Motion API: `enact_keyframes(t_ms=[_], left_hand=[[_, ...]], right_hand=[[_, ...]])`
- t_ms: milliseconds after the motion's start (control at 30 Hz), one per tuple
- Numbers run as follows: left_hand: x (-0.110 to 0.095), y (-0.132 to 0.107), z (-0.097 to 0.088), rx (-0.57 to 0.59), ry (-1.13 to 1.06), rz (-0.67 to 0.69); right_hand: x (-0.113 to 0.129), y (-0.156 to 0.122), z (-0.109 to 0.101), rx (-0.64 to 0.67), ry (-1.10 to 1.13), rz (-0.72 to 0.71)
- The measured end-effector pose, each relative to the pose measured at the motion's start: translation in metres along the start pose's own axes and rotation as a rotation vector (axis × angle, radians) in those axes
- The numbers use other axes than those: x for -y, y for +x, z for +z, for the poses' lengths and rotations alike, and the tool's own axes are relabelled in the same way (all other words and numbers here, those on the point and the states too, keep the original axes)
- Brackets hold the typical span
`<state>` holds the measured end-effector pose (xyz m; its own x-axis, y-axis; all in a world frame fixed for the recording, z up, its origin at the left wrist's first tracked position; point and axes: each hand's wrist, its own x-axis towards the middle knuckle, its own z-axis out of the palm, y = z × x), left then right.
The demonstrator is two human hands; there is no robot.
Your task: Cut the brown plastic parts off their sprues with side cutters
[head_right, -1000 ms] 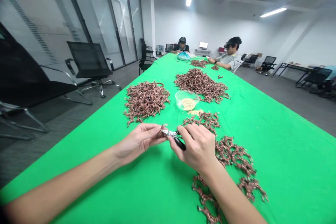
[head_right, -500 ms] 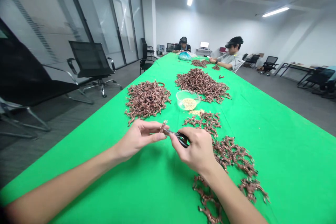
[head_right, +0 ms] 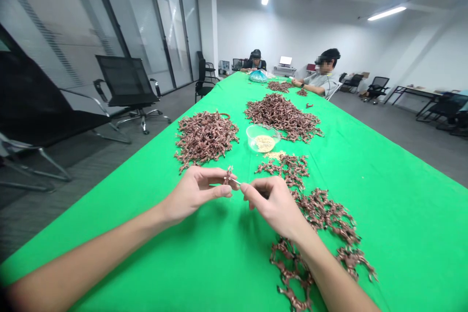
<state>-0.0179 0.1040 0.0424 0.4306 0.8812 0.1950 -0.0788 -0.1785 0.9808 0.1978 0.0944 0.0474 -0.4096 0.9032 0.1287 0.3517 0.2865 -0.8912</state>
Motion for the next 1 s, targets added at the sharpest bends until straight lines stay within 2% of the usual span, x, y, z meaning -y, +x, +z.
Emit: enact_keyframes(t_ms=[300,733,1000], left_hand=[[0.001,0.0,0.0,0.0,-0.009,-0.012],[0.008,0.0,0.002,-0.085,-0.016,-0.026],[0.002,-0.003,0.007,-0.264,0.09,0.052]], right_hand=[[0.001,0.0,0.0,0.003,-0.018,-0.014],[-0.004,0.002,0.005,-0.045,-0.13,-0.079],[-0.006,0.002,0.012,-0.182,-0.188,-0.087]])
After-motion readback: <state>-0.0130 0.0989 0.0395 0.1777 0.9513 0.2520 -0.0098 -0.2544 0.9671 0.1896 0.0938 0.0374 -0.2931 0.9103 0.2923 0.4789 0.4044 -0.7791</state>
